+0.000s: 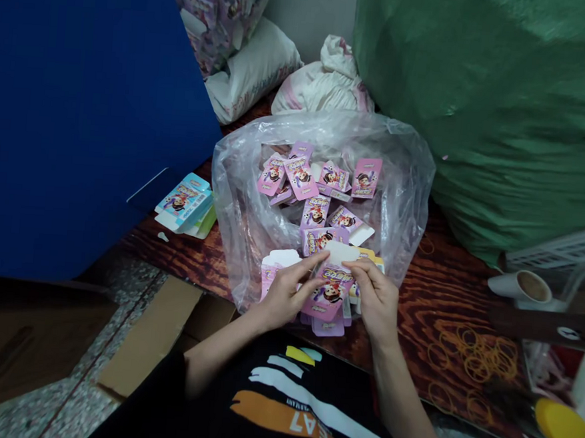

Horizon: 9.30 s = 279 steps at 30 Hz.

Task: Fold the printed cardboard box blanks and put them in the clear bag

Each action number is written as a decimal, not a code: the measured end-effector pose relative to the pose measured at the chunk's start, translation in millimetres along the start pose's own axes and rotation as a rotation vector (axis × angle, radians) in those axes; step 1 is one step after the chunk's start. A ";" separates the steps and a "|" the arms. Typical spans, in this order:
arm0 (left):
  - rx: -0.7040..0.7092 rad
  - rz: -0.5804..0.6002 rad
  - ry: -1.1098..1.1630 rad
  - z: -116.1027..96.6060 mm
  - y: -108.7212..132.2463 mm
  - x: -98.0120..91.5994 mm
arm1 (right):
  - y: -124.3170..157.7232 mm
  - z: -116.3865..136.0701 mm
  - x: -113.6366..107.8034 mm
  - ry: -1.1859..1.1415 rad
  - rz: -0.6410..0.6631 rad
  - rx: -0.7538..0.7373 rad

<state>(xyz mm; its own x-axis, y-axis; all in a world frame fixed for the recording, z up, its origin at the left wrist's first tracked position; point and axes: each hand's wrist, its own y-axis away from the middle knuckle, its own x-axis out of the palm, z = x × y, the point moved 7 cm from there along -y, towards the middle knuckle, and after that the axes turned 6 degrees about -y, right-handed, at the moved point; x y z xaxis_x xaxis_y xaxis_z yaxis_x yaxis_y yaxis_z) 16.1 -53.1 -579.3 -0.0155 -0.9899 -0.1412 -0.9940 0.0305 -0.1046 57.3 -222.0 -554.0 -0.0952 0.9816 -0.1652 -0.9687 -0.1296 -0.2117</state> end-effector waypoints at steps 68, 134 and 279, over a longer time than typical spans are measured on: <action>-0.225 0.716 0.320 2.0 17.9 -9.5 | -3.8 59.2 46.6 0.113 0.388 -0.223; -0.179 0.343 0.024 8.8 7.4 -8.3 | -15.4 -24.8 17.4 -0.175 0.149 0.341; -0.201 -0.342 0.185 34.4 -11.8 -95.0 | -20.0 -10.9 62.4 0.516 0.304 -0.299</action>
<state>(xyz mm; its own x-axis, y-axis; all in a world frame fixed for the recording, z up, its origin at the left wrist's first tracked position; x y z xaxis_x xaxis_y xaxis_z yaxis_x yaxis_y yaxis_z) 33.0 45.3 -598.6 0.3173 -0.9471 0.0485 -0.9463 -0.3129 0.0815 73.3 -159.7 -570.5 -0.1601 0.7124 -0.6833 -0.8037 -0.4959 -0.3287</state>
